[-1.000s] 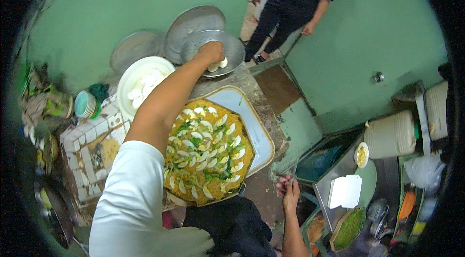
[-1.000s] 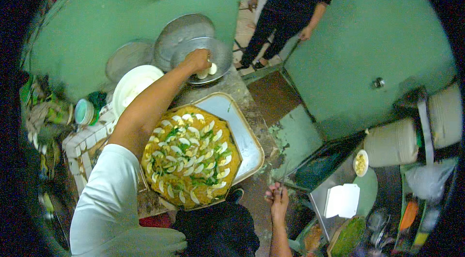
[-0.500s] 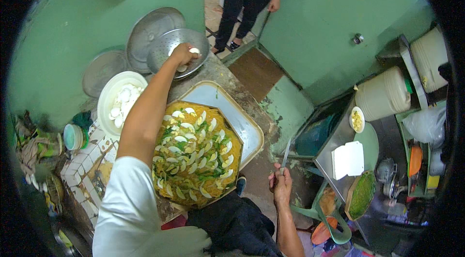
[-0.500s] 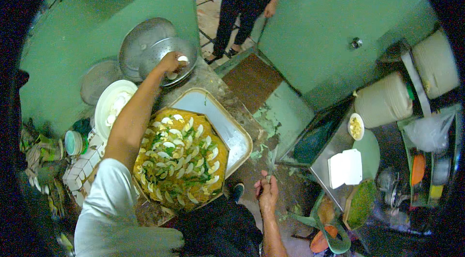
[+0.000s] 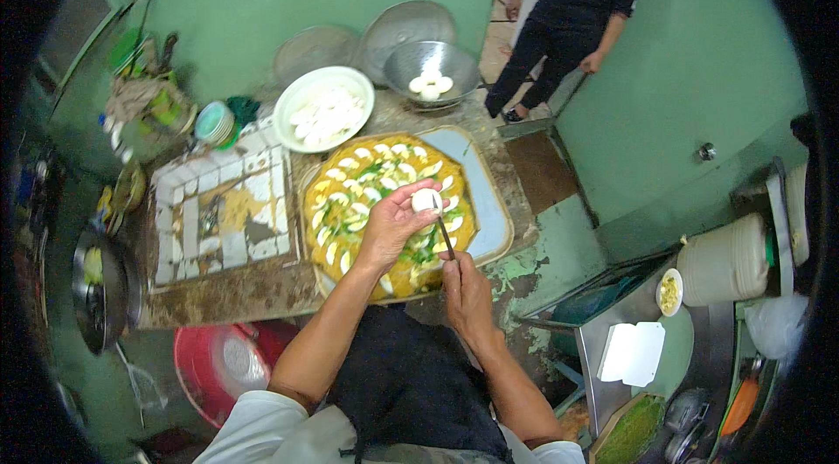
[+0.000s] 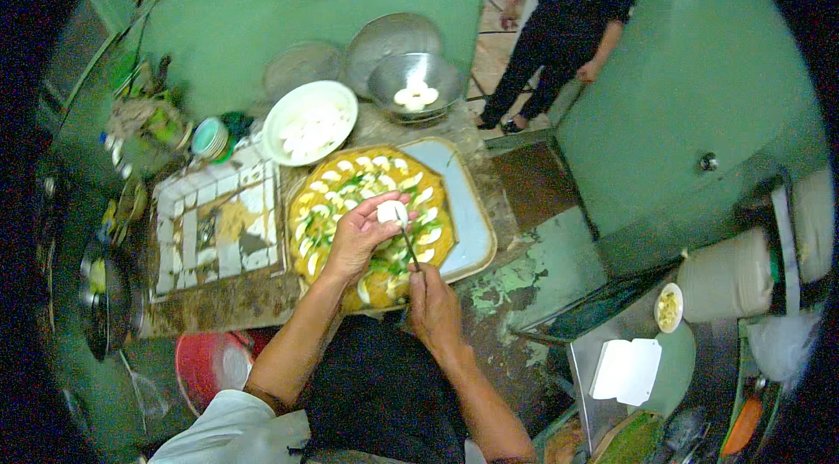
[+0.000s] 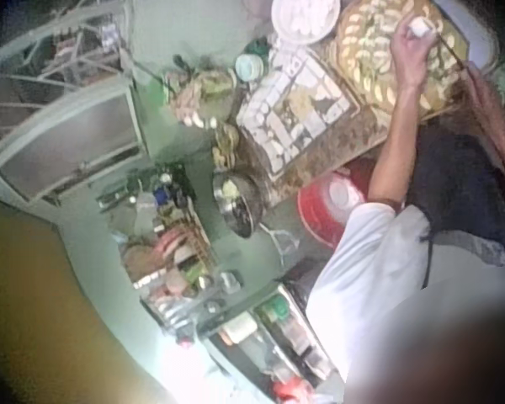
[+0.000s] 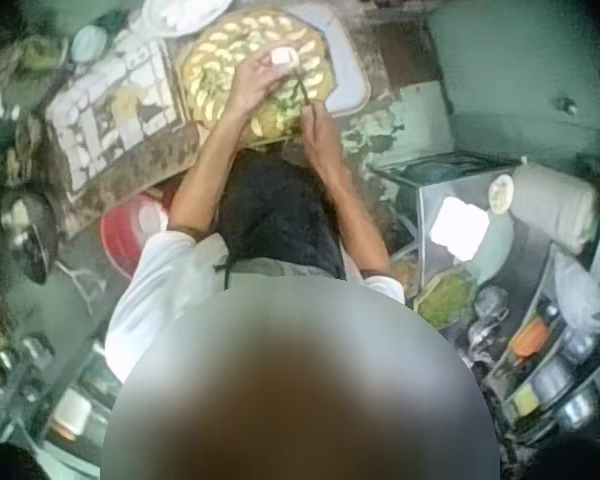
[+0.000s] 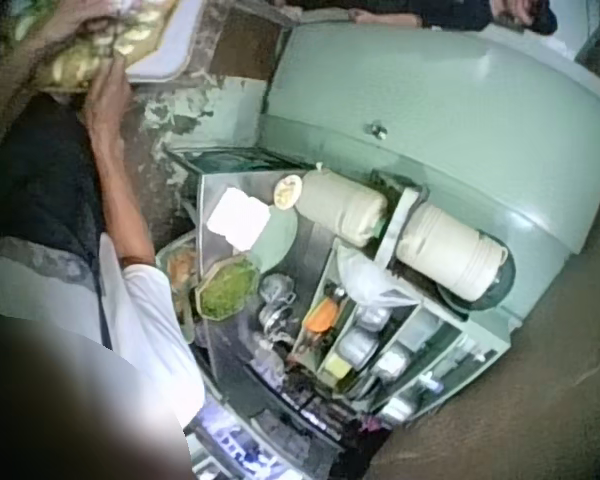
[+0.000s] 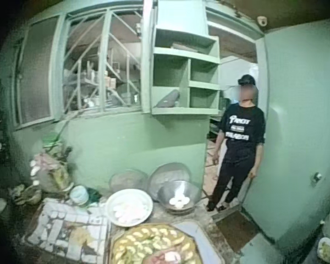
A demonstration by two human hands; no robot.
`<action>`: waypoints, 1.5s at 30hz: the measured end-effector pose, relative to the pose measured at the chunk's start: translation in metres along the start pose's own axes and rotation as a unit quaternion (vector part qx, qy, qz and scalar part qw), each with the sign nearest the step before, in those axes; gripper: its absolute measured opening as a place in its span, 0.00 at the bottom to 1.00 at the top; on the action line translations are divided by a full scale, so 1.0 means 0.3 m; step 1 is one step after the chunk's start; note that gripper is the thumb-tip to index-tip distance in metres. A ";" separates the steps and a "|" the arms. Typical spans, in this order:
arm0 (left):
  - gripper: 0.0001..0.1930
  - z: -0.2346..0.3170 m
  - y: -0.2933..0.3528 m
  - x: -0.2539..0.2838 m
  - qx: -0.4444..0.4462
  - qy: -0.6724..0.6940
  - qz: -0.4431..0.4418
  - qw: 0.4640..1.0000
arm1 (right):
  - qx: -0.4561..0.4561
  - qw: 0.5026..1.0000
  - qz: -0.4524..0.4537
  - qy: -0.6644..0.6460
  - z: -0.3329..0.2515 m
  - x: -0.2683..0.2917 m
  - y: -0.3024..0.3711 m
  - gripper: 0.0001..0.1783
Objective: The person arranges sliced hard-boiled eggs on a large yellow food base, then scoops yellow noodles into a takeaway container and adds blanched green vegetables. The person also cuts additional egg slices and places them on the noodles before handing the container to another person.
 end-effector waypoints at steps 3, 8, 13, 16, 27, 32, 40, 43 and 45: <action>0.26 -0.002 0.097 0.004 -0.023 -0.029 0.021 0.999 | 0.018 0.999 -0.027 0.019 0.015 -0.047 0.041 0.14; 0.25 -0.043 0.219 0.040 -0.006 -0.010 0.056 0.998 | 0.016 0.996 -0.059 0.069 0.049 -0.148 0.064 0.12; 0.24 -0.073 0.344 0.134 0.010 0.081 0.097 0.992 | 0.060 0.988 -0.087 0.110 0.050 -0.277 0.088 0.11; 0.25 -0.080 0.430 0.199 0.017 0.122 0.097 0.988 | 0.062 0.983 -0.131 0.108 0.052 -0.371 0.097 0.12; 0.23 -0.078 0.539 0.442 0.179 0.167 0.080 0.966 | -0.119 0.978 -0.072 -0.154 -0.124 -0.474 0.264 0.23; 0.20 -0.087 0.493 0.402 0.222 0.111 0.062 0.967 | -0.064 0.997 0.036 0.011 -0.183 -0.425 0.289 0.18; 0.18 -0.162 0.467 0.308 0.254 0.130 0.015 0.958 | -0.108 0.992 0.060 -0.004 -0.086 -0.399 0.325 0.15; 0.17 -0.197 0.463 0.274 0.274 0.161 0.038 0.947 | -0.113 0.991 0.064 0.016 -0.040 -0.355 0.324 0.15; 0.18 -0.209 0.456 0.256 0.280 0.134 0.040 0.950 | -0.110 0.992 0.062 0.025 -0.011 -0.328 0.323 0.15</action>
Point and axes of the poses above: each hand's wrist, its own y-axis away from the middle knuckle, its own x-axis out of the back of the hand, z = x × y, the point moved 5 cm from there along -y, towards the middle knuckle, and after that the axes turned 7 degrees about -z, right-handed, at the moved point
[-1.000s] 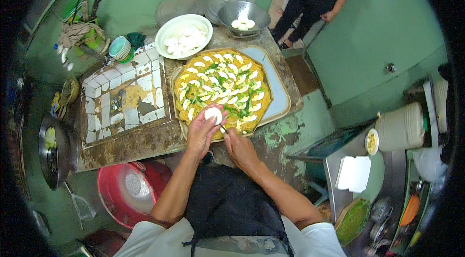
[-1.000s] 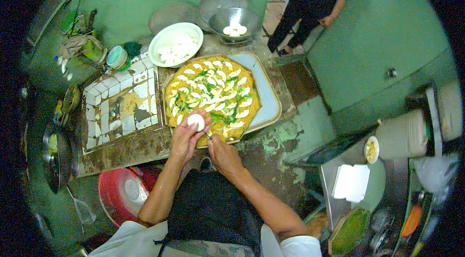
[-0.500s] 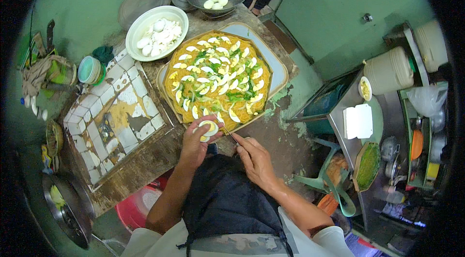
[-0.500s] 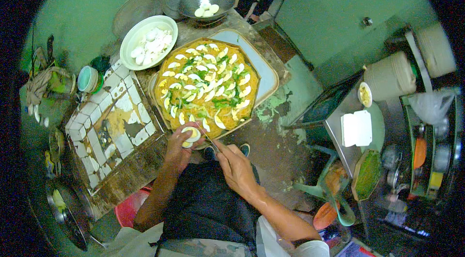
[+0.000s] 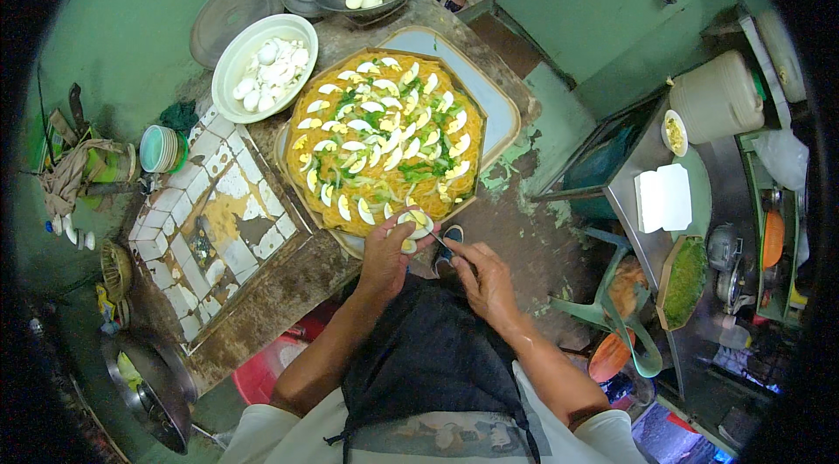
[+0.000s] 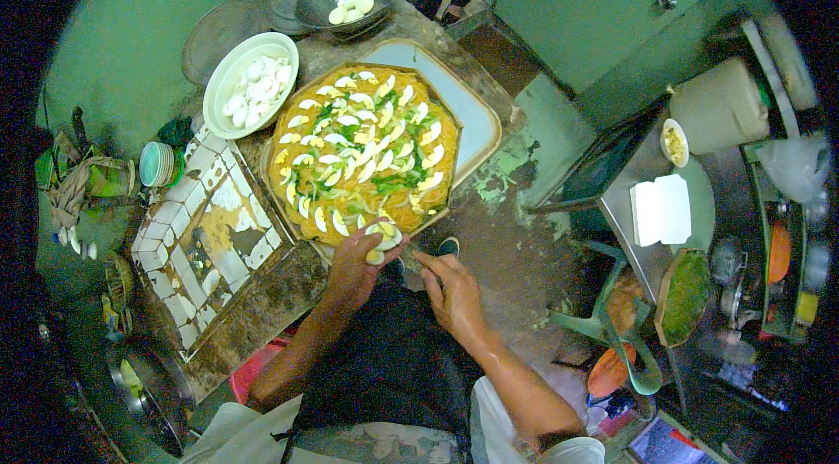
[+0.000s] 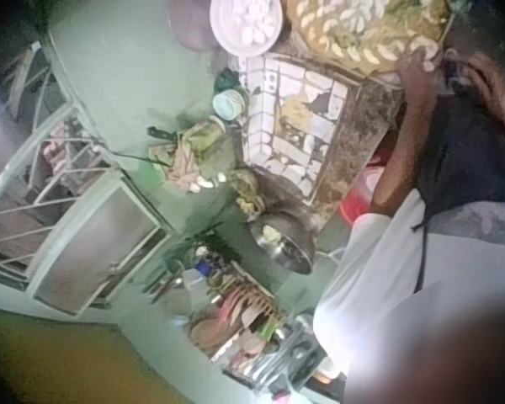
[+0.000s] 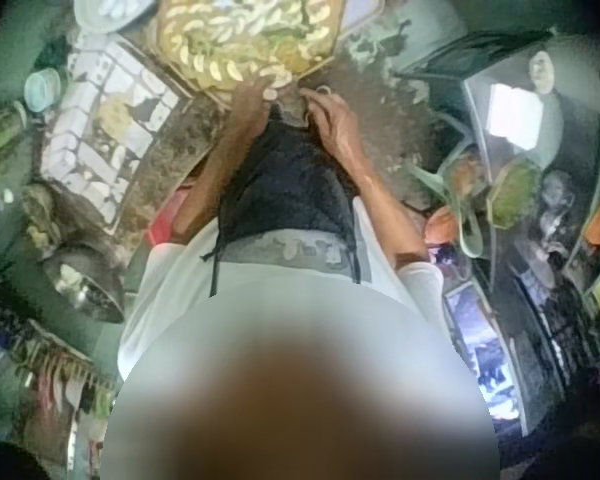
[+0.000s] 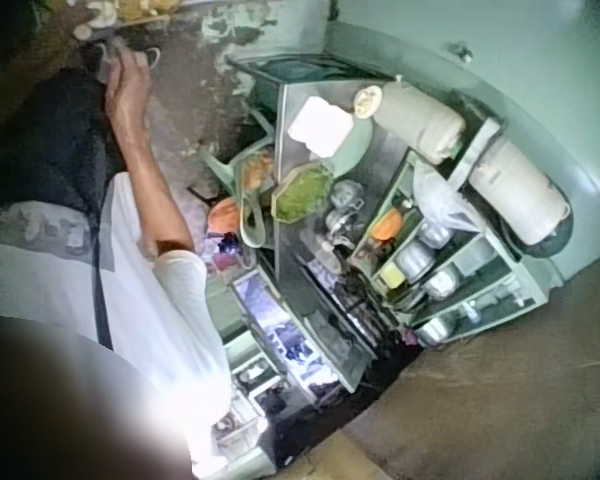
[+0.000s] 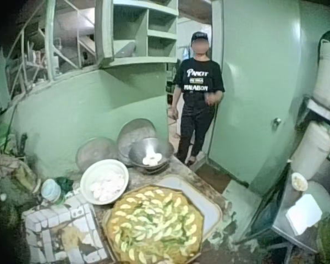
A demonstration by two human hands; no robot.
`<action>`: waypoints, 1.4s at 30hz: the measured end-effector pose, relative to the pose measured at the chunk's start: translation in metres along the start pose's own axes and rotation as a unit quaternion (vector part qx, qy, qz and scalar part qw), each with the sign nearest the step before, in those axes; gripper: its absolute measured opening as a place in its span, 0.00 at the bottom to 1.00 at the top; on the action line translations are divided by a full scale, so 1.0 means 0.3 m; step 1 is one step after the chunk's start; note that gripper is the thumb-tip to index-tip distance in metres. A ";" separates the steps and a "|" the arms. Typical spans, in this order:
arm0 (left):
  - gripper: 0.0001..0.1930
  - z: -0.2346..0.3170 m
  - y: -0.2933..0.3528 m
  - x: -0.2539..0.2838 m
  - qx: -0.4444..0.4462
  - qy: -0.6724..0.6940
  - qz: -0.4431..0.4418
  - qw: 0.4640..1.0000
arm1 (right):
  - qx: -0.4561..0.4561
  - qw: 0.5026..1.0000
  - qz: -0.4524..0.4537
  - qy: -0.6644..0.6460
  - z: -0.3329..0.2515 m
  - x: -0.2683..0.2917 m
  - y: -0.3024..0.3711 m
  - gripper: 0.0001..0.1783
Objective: The person arranges sliced hard-boiled eggs on a large yellow food base, then scoops yellow noodles into a takeaway container and adds blanched green vegetables. The person also cuts additional egg slices and places them on the noodles before handing the container to another person.
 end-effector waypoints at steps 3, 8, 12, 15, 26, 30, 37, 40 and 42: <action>0.20 -0.009 -0.018 -0.013 0.020 -0.002 0.018 1.000 | 0.008 1.000 -0.010 -0.011 0.044 0.021 -0.023 0.15; 0.22 0.005 -0.042 -0.023 0.022 -0.049 0.085 0.995 | -0.012 0.999 -0.017 -0.039 0.101 0.032 -0.101 0.16; 0.20 0.014 -0.051 -0.050 0.010 -0.081 0.114 0.990 | -0.239 0.916 -0.128 -0.295 0.153 0.019 -0.096 0.16; 0.19 0.011 -0.041 -0.063 0.004 -0.073 0.134 0.988 | -0.186 0.932 -0.133 -0.281 0.114 0.056 -0.066 0.16; 0.17 -0.027 -0.086 -0.108 -0.004 0.028 0.120 0.992 | 0.068 0.996 -0.035 -0.035 0.169 0.148 -0.143 0.14; 0.17 -0.017 -0.113 -0.107 -0.011 0.010 0.122 0.992 | -0.190 0.948 -0.164 -0.195 0.209 0.135 -0.182 0.15; 0.17 0.002 -0.085 -0.102 -0.032 0.030 0.135 0.990 | -0.074 0.971 -0.150 -0.168 0.105 0.129 -0.116 0.15; 0.19 0.032 -0.094 -0.097 -0.024 0.014 0.093 0.995 | -0.007 0.987 -0.119 -0.103 0.127 0.103 -0.146 0.16; 0.19 0.048 -0.109 -0.082 -0.029 0.027 0.105 0.994 | 0.027 0.993 -0.087 -0.073 0.147 0.093 -0.199 0.16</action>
Point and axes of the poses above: each hand's wrist, its own y-axis away from the middle knuckle, its own x-axis out of the back of the hand, z = x × y, the point moved 5 cm from there along -y, towards the middle knuckle, and after that the axes turned 7 degrees about -z, right-handed, at the moved point
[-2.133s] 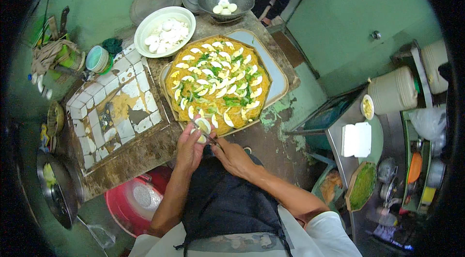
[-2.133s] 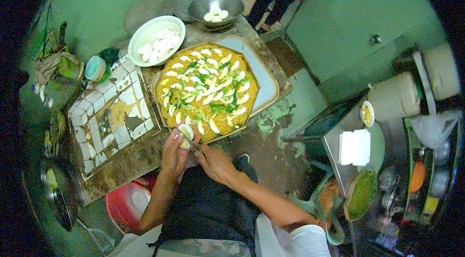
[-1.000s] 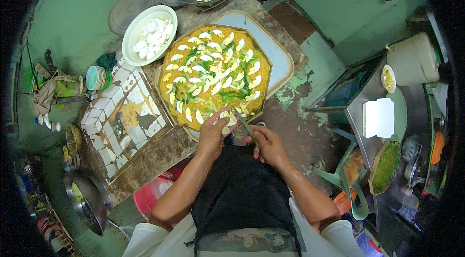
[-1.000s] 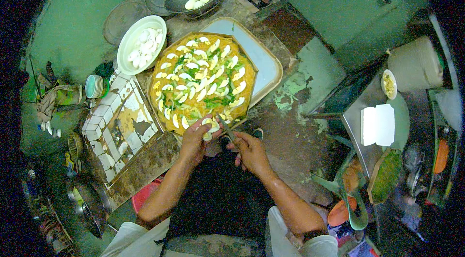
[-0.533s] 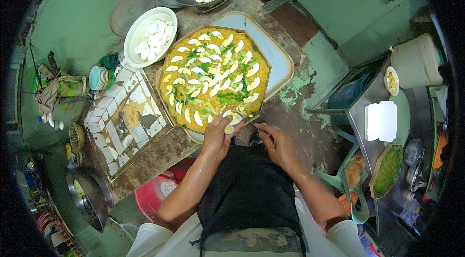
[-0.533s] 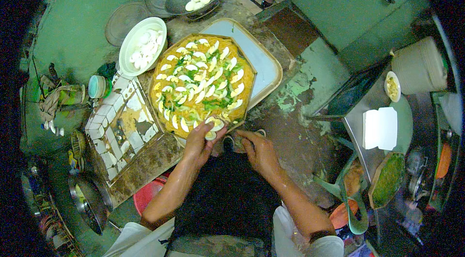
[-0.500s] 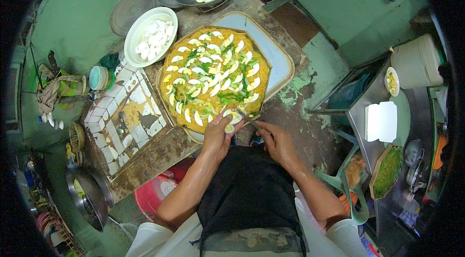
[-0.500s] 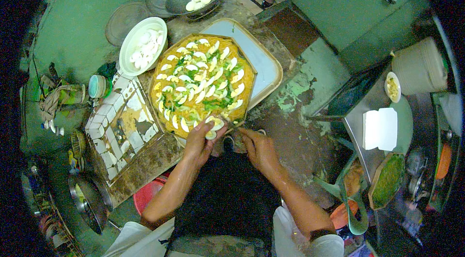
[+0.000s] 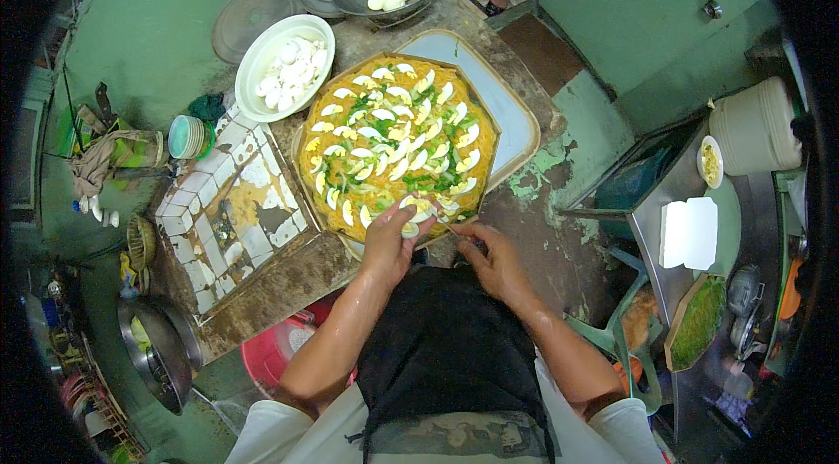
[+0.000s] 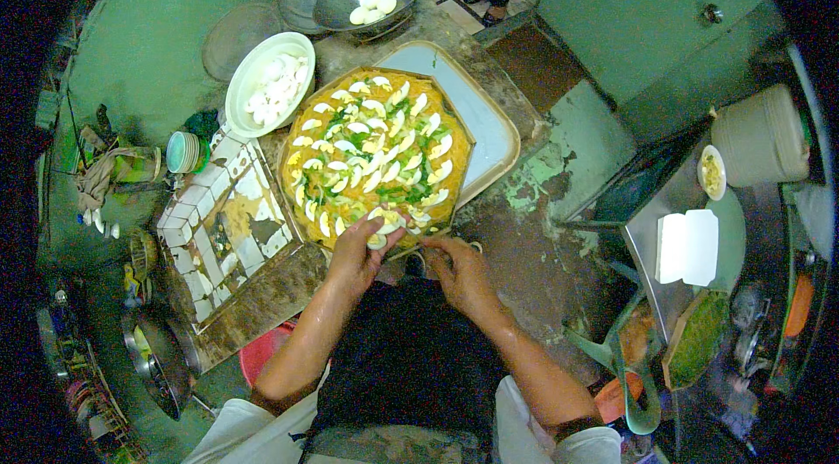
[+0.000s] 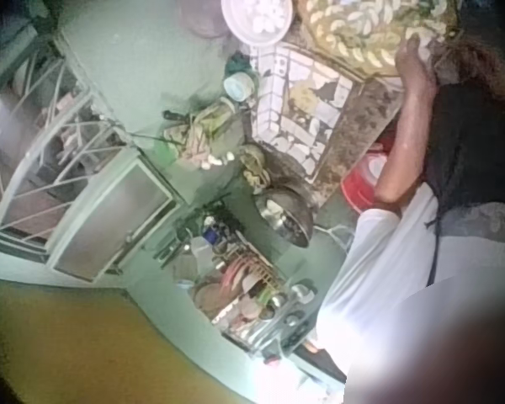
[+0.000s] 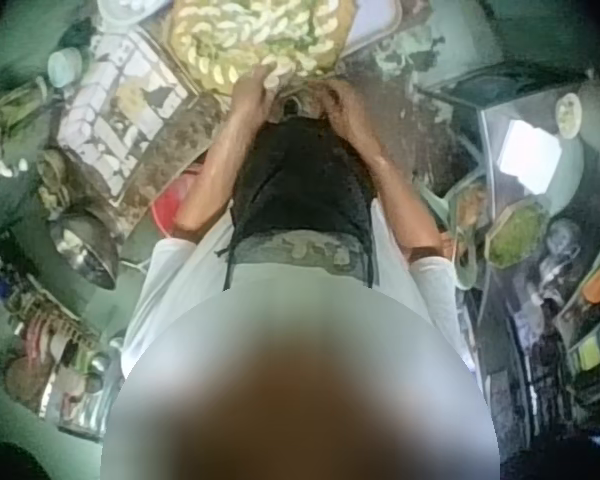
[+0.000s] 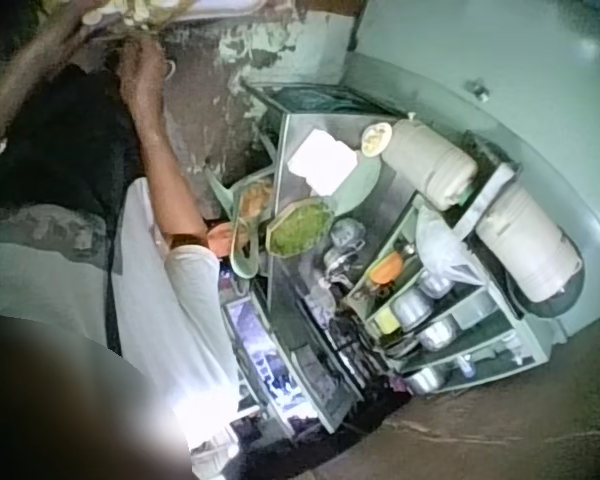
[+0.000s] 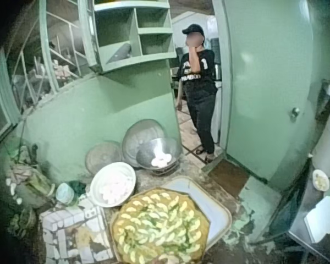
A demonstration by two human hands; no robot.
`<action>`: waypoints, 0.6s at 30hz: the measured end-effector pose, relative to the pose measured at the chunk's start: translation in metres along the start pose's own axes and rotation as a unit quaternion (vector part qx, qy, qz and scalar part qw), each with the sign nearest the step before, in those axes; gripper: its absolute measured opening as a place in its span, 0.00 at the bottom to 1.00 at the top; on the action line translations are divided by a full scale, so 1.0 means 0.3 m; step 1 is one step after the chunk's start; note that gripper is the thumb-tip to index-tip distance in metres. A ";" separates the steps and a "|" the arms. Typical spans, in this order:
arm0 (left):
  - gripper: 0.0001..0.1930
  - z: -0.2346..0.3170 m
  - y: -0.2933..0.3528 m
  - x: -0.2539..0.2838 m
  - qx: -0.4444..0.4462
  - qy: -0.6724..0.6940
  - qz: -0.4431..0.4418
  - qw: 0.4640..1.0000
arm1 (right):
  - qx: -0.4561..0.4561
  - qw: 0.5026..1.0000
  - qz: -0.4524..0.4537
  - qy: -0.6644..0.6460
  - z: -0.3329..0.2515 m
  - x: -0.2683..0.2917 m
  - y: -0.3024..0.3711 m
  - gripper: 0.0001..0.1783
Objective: The person arranges sliced hard-boiled eggs on a large yellow food base, then scoops yellow noodles into a takeaway container and adds blanched green vegetables. The person also cuts additional egg slices and places them on the noodles before handing the container to another person.
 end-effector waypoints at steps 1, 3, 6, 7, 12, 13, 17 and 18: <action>0.19 0.006 -0.009 0.003 -0.002 0.024 -0.002 1.000 | 0.004 1.000 0.000 0.002 0.007 -0.004 -0.022 0.16; 0.19 0.015 -0.027 0.013 -0.002 0.008 0.020 1.000 | -0.053 0.999 -0.010 -0.005 0.027 -0.003 -0.065 0.16; 0.19 0.021 -0.047 0.011 -0.006 0.007 0.015 1.000 | -0.209 0.956 -0.041 -0.200 0.043 -0.012 -0.076 0.15; 0.19 0.022 -0.049 0.009 -0.005 0.013 0.011 1.000 | -0.211 0.957 -0.046 -0.195 0.026 -0.009 -0.068 0.15; 0.17 0.029 -0.014 0.026 -0.004 -0.011 0.013 1.000 | -0.133 0.971 -0.082 -0.179 -0.033 -0.074 0.032 0.14; 0.16 0.030 -0.003 0.034 -0.001 -0.003 0.012 1.000 | -0.138 0.976 -0.073 -0.149 -0.018 -0.087 0.039 0.15; 0.15 0.037 0.018 0.078 0.034 -0.014 0.026 0.999 | -0.039 0.998 -0.002 -0.045 -0.005 -0.120 0.024 0.15; 0.16 0.042 0.014 0.087 0.036 -0.013 0.031 0.999 | -0.034 0.999 0.003 -0.033 -0.004 -0.124 0.010 0.15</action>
Point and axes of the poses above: each hand's wrist, its own y-axis away from the middle knuckle, its own x-axis out of the back of the hand, z = x × y, the point moved 5 cm from there along -y, towards the middle knuckle, and after that the axes turned 7 degrees about -z, right-handed, at the moved point
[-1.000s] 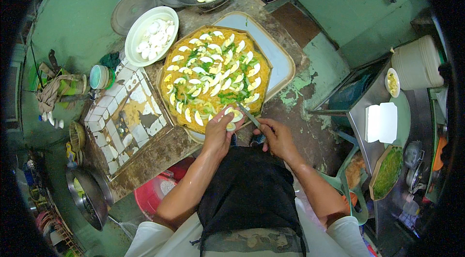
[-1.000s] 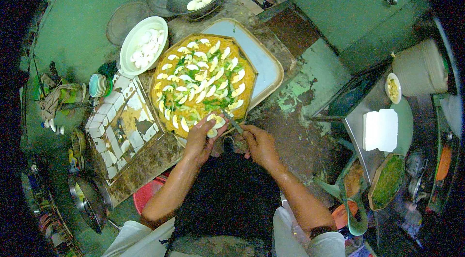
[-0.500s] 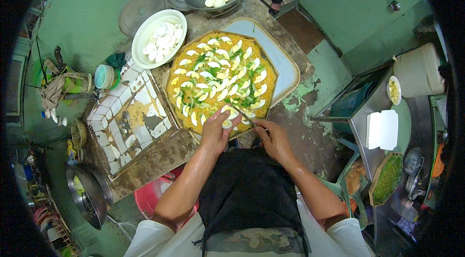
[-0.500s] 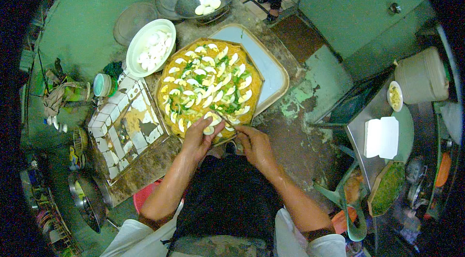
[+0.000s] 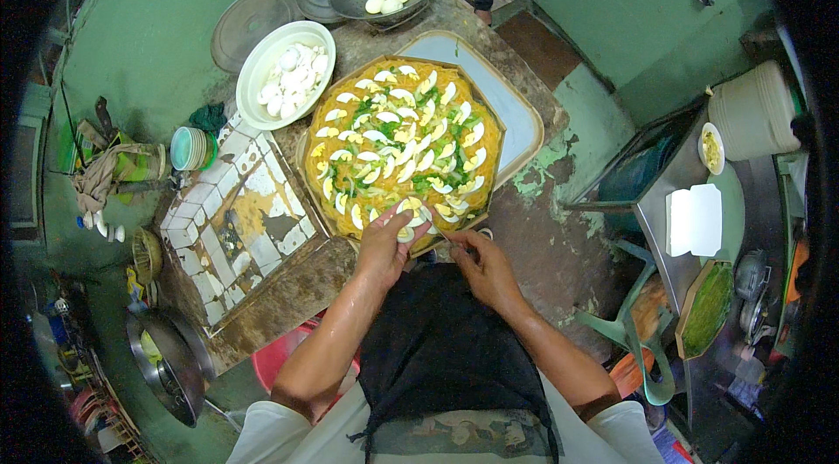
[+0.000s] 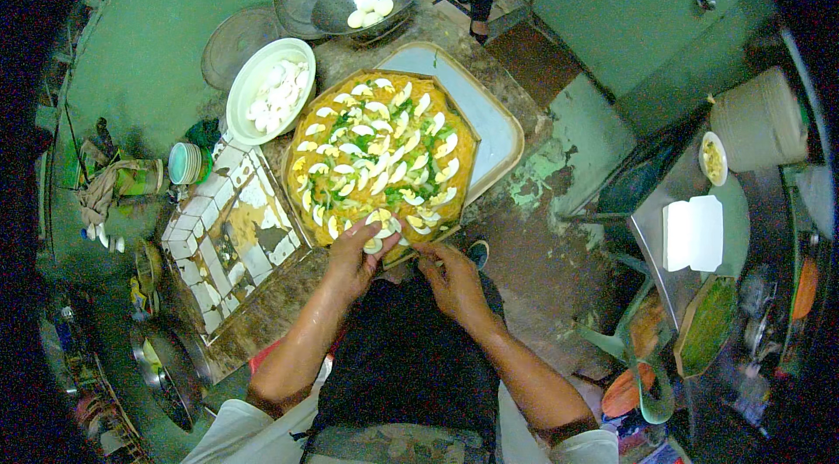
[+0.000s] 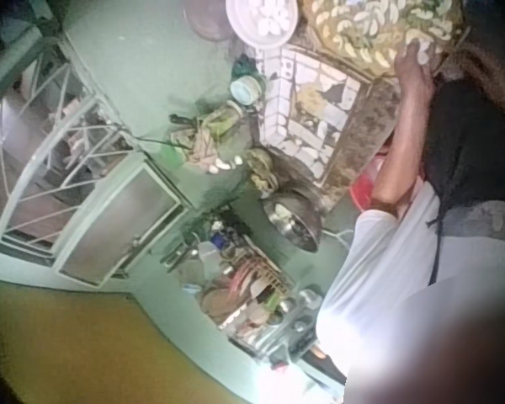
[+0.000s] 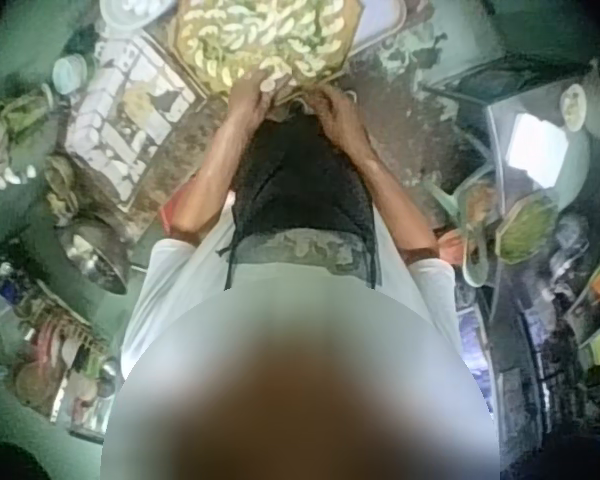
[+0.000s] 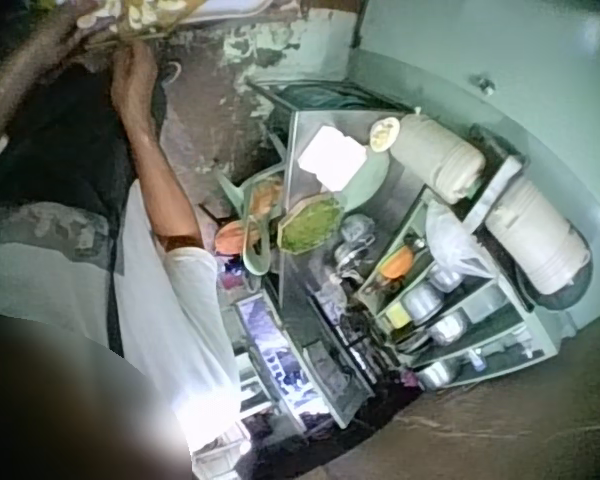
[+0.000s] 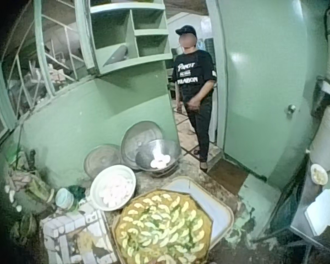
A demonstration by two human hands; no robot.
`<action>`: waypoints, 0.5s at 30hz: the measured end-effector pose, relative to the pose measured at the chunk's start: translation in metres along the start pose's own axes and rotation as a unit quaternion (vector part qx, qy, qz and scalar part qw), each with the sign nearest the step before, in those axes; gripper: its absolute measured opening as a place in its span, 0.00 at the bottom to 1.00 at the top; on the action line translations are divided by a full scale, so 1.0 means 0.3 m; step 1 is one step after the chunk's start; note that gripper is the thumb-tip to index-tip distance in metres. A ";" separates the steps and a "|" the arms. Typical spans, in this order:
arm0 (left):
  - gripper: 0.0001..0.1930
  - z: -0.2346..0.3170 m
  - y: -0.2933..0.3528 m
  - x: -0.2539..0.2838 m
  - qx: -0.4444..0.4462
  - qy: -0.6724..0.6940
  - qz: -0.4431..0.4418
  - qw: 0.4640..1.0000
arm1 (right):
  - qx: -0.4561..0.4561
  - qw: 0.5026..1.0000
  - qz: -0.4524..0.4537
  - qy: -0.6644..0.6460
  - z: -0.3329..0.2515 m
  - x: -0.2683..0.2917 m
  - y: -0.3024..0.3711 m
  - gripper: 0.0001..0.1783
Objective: The person arranges sliced hard-boiled eggs on a large yellow food base, then scoops yellow noodles into a takeaway container and adds blanched green vegetables. The person also cuts additional egg slices and places them on the noodles before handing the container to another person.
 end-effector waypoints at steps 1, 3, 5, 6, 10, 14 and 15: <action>0.16 0.005 -0.007 0.004 -0.004 0.012 -0.007 1.000 | 0.006 1.000 0.005 0.012 -0.007 -0.001 -0.013 0.15; 0.16 0.018 -0.020 0.014 -0.018 -0.022 -0.002 1.000 | -0.095 0.987 -0.019 -0.129 0.008 -0.012 -0.030 0.16; 0.17 0.026 -0.029 0.014 -0.029 -0.038 -0.014 0.999 | -0.154 0.959 -0.033 -0.235 -0.005 -0.026 -0.023 0.17; 0.17 0.027 -0.029 0.013 -0.030 -0.043 -0.022 0.998 | -0.165 0.947 -0.037 -0.272 -0.015 -0.034 -0.011 0.17; 0.18 0.034 -0.005 0.024 -0.025 -0.021 -0.042 0.999 | -0.099 0.970 -0.048 -0.215 -0.040 -0.090 0.042 0.16; 0.17 0.048 0.020 0.060 0.023 -0.038 -0.034 0.998 | -0.077 0.992 0.017 -0.098 0.014 -0.126 0.033 0.16; 0.17 0.056 0.019 0.068 0.025 -0.033 -0.030 0.999 | -0.035 0.995 0.028 -0.092 0.006 -0.132 0.021 0.16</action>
Point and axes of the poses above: each hand's wrist, its own y-axis away from the middle knuckle, its own x-axis out of the back of the hand, z = x × y, the point moved 5 cm from there along -y, towards the middle knuckle, and after that the axes turned 7 degrees about -z, right-handed, at the moved point
